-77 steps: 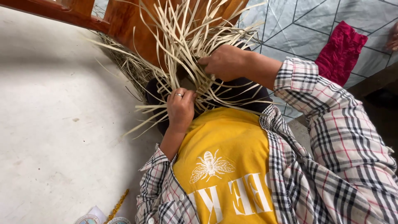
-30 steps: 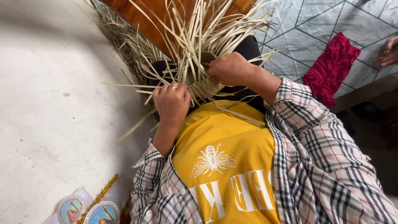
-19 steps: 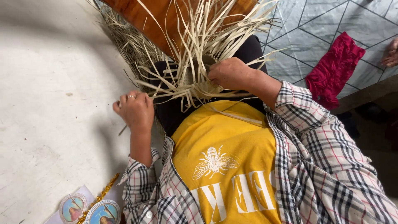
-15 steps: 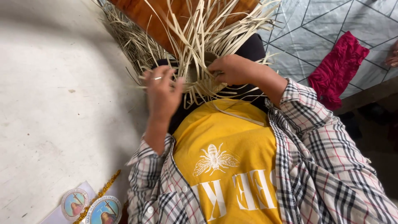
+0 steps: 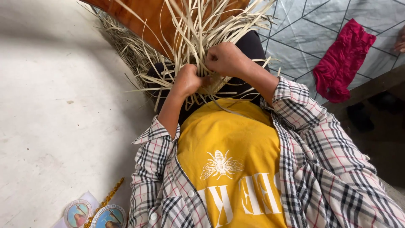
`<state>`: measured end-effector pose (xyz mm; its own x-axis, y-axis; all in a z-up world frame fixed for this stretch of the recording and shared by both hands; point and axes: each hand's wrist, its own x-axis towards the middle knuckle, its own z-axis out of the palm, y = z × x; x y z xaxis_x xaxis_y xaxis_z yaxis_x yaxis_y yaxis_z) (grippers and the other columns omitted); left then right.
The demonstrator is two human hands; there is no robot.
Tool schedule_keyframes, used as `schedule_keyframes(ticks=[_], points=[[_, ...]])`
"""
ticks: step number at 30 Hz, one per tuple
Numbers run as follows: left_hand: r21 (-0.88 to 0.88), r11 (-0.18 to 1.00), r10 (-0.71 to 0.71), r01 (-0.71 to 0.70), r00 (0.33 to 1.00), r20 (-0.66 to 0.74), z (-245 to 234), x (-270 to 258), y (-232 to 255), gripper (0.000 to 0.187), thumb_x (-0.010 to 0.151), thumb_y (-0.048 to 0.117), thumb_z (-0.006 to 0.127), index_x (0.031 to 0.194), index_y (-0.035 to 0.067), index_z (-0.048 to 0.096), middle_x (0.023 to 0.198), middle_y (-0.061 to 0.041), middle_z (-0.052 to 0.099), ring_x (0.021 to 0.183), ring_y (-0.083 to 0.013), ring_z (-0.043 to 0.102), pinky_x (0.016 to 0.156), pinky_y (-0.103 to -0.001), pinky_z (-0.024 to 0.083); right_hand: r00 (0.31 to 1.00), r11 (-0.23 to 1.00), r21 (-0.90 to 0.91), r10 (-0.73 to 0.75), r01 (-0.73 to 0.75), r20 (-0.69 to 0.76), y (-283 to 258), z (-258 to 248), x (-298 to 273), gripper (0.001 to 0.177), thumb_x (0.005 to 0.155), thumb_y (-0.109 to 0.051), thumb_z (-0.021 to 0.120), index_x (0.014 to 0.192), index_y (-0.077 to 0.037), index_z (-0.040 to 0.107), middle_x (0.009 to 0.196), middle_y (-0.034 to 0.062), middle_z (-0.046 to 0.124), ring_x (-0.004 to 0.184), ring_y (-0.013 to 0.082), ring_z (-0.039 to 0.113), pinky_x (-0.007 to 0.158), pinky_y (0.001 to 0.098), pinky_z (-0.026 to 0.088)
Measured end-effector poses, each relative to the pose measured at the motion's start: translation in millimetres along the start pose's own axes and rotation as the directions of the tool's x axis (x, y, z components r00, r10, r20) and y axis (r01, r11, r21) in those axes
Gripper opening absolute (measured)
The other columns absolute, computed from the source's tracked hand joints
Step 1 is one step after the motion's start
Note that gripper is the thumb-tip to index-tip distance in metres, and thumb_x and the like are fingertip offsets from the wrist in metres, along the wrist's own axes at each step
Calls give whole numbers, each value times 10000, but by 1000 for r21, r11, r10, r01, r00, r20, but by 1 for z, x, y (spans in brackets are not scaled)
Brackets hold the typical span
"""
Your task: Weaving dried plant fibers to create a circular structure, likely a hat or basket
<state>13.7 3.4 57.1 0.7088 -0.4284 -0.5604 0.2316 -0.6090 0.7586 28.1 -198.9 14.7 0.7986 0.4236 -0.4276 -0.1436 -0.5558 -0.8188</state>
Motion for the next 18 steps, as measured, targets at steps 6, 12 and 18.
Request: schedule_keyframes(ticks=[6,12,18], points=[[-78,997,-6,6,1000,4,12,11,-16,640,940,354,865,496,166,443,399,47,353,334,-84,233,414,-298,329,969,990,-118,-97,71,-228,19,19,15,112,888,-150,686,791,-122,637,607,38,594,556,281,642,515,385,523],[-61,941,-334,333,943,-5,17,10,-7,331,775,106,868,1085,51,768,900,-76,811,694,-155,774,688,-268,647,954,991,85,-74,103,-290,-45,-28,-15,410,1001,34,662,1368,78,486,1330,251,640,731,202,738,586,203,683],[-94,986,-145,140,989,-38,19,17,-22,336,970,299,801,747,53,744,615,-47,724,436,-85,649,377,-179,453,997,903,-429,-37,5,-68,-42,-14,-25,197,905,-273,836,929,-88,775,994,41,712,717,163,672,671,263,621]])
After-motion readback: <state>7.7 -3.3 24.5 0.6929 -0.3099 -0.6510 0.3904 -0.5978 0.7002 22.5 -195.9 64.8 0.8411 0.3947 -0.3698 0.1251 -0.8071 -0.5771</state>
